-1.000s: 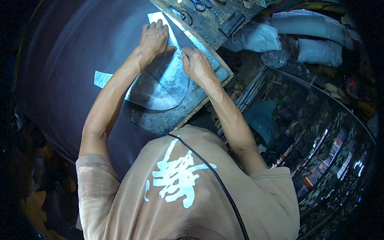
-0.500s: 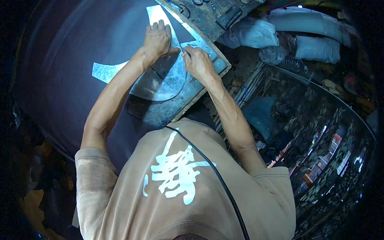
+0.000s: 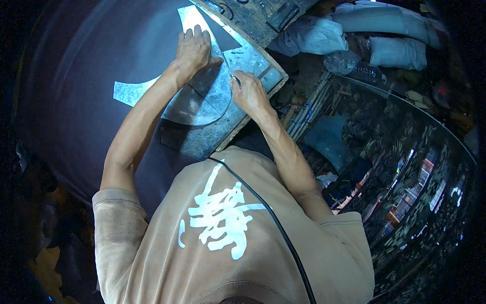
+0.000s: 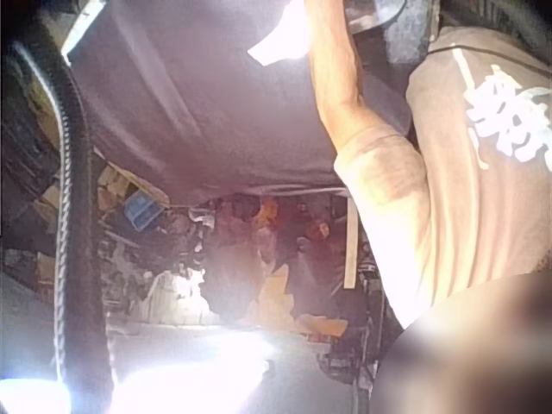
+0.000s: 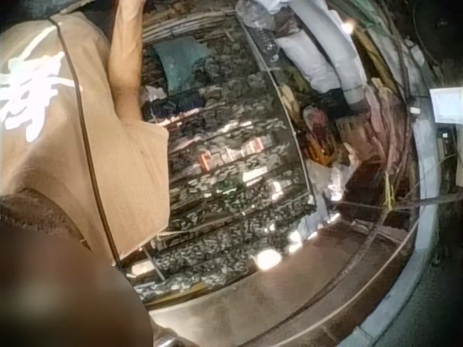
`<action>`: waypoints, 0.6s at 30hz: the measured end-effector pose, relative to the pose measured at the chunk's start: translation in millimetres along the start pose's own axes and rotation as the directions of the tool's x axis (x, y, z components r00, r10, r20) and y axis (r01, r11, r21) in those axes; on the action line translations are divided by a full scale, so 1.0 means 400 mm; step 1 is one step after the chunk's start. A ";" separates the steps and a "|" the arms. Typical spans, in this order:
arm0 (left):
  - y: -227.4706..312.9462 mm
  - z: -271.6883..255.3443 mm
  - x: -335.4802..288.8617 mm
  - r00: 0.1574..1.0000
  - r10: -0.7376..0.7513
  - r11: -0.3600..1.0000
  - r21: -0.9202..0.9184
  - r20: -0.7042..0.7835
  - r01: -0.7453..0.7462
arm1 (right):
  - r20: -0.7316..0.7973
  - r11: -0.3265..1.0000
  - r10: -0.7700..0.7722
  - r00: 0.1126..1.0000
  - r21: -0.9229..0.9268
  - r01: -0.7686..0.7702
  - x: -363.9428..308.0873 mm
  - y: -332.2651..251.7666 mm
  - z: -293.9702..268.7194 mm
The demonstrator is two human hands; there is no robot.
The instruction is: Cutting out leather shoe components using a metal template and a utility knife on a workbench.
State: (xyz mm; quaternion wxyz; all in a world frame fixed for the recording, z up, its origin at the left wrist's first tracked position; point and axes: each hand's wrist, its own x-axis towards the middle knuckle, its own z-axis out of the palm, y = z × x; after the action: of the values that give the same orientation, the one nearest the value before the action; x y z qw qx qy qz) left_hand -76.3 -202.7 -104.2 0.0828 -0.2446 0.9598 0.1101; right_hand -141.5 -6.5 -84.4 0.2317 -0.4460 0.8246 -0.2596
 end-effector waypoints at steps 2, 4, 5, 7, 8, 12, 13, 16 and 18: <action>0.008 0.003 -0.008 0.999 0.032 0.998 -0.047 0.031 -0.031 | 0.009 1.000 -0.003 1.000 -0.021 0.003 0.007 0.007 0.001; 0.020 -0.001 -0.019 0.999 0.034 0.999 -0.013 0.016 -0.033 | 0.001 1.000 -0.006 1.000 -0.022 0.006 0.016 0.007 -0.002; 0.026 -0.002 -0.031 0.999 0.033 0.999 0.020 0.008 -0.033 | 0.000 1.000 -0.007 1.000 -0.019 0.007 0.014 0.004 -0.001; 0.036 0.000 -0.038 1.000 0.023 1.000 0.019 0.005 -0.024 | -0.004 1.000 -0.006 1.000 -0.010 0.006 0.011 -0.005 -0.006; 0.037 0.003 -0.038 1.000 0.016 1.000 0.021 -0.003 -0.016 | -0.016 1.000 -0.007 1.000 0.000 0.007 0.012 -0.008 -0.008; 0.030 0.014 -0.033 1.000 0.018 1.000 -0.003 0.017 -0.017 | -0.013 0.999 0.028 1.000 -0.031 -0.029 0.005 -0.018 0.003; 0.030 0.018 -0.033 1.000 0.015 1.000 0.001 0.000 -0.015 | -0.016 0.999 0.041 0.999 0.007 -0.041 -0.004 -0.023 0.004; 0.038 0.013 -0.032 1.000 0.009 1.000 0.010 0.001 -0.009 | -0.028 0.996 0.061 0.998 0.069 -0.059 -0.035 -0.026 0.007; 0.039 0.014 -0.030 1.000 0.002 1.000 0.019 0.013 -0.003 | -0.041 0.994 0.061 0.997 0.093 -0.057 -0.055 -0.027 0.011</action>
State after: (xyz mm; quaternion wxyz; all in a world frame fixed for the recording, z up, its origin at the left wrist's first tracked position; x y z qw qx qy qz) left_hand -73.0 -182.7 -104.4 0.0913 -0.2419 0.9605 0.1027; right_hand -121.4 6.4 -77.7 0.2415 -0.4047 0.8295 -0.2998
